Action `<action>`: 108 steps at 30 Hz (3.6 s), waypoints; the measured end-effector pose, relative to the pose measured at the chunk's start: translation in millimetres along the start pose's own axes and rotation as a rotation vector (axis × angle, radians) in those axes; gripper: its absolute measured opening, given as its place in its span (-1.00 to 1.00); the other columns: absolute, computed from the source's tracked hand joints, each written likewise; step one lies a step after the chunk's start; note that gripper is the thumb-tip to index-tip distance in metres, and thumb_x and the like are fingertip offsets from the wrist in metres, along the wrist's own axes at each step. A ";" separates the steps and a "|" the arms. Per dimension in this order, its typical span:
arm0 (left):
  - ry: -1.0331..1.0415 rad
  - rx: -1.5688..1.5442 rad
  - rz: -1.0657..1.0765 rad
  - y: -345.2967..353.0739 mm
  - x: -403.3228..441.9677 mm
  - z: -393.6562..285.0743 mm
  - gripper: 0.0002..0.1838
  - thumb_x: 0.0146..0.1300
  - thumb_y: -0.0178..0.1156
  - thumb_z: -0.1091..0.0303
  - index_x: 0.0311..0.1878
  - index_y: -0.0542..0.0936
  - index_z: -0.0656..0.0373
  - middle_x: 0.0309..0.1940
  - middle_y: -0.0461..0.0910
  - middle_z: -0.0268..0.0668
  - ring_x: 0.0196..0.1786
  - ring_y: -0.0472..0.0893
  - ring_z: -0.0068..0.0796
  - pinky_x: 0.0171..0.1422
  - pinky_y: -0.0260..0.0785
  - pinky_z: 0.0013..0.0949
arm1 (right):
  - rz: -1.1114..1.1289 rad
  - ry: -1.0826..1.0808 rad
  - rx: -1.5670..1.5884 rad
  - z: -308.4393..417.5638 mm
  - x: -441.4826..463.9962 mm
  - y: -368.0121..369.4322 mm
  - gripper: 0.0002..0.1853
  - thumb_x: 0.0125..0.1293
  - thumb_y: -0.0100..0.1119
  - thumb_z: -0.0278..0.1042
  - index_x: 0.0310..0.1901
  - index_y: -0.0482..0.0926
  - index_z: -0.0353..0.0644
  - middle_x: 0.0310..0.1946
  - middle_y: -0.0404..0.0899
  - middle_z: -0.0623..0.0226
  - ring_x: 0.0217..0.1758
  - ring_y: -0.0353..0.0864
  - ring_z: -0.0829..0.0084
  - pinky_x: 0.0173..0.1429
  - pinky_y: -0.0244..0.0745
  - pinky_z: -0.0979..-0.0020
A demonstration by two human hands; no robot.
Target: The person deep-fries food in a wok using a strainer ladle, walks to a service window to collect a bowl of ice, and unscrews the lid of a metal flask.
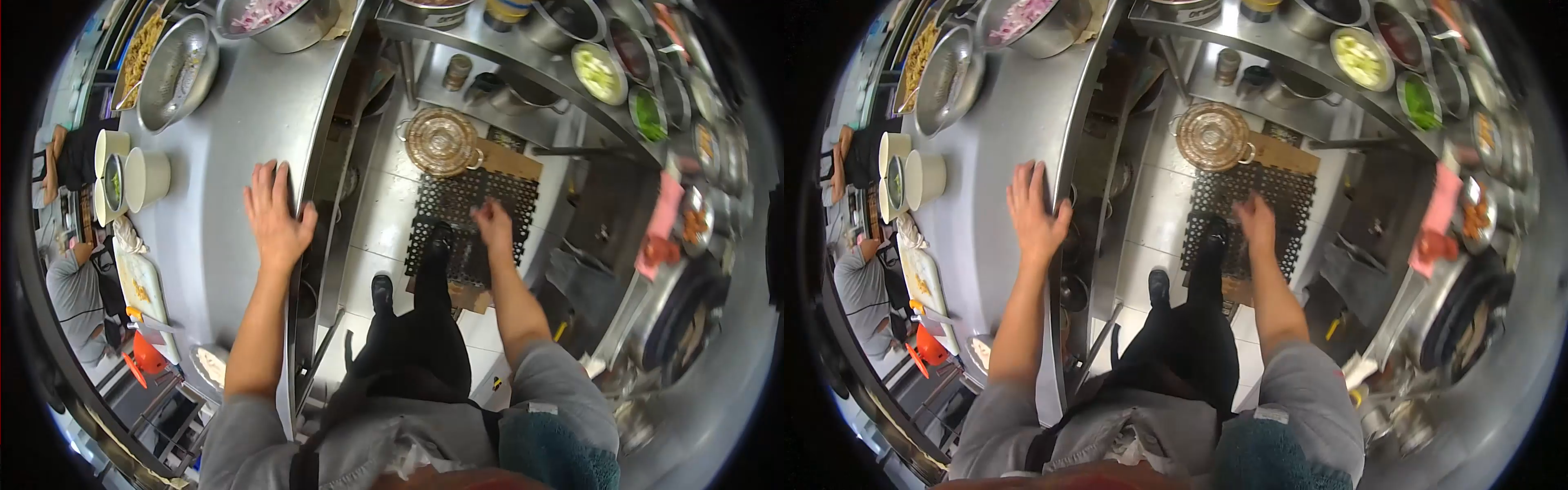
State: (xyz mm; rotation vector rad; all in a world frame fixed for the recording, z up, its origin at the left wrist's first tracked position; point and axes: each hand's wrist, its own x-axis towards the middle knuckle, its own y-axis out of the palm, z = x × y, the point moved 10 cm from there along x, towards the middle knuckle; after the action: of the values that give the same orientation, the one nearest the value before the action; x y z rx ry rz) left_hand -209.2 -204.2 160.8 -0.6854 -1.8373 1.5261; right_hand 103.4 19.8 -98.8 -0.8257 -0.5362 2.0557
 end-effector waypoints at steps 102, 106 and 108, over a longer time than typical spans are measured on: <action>-0.032 -0.810 -0.379 -366.5 -573.7 -52.0 -0.80 0.13 0.08 0.49 -0.59 0.42 0.32 -0.65 0.41 -0.20 -0.56 0.49 -0.32 -0.45 0.32 -0.39 | 0.696 -0.983 0.161 237.0 -744.3 -60.0 -0.10 -0.29 0.47 -0.24 0.18 0.26 -0.21 -0.03 0.48 0.05 0.03 0.50 0.06 0.10 0.42 0.22; -0.044 -0.746 -0.221 -367.7 -567.8 -107.0 -0.80 0.16 0.15 0.34 -0.44 0.50 0.31 -0.53 0.48 -0.12 -0.47 0.52 -0.20 -0.34 0.37 -0.29 | 0.630 -0.954 0.088 202.8 -737.4 -93.9 -0.11 -0.27 0.44 -0.20 0.19 0.25 -0.18 -0.01 0.45 0.06 0.05 0.48 0.08 0.11 0.40 0.20; -0.064 -0.778 -0.088 -362.7 -573.1 -125.2 -0.73 0.18 0.15 0.26 -0.22 0.54 0.33 -0.43 0.53 -0.07 -0.38 0.57 -0.19 -0.26 0.40 -0.26 | 0.628 -0.921 0.077 183.5 -732.7 -106.8 -0.11 -0.27 0.44 -0.19 0.19 0.25 -0.18 0.00 0.45 0.07 0.06 0.47 0.09 0.12 0.39 0.20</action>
State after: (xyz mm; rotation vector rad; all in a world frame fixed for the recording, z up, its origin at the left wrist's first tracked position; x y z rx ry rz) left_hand 264.5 -615.8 446.8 -0.8808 -2.4796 0.7429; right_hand 347.9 -539.2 359.3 0.0950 -0.7277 2.9949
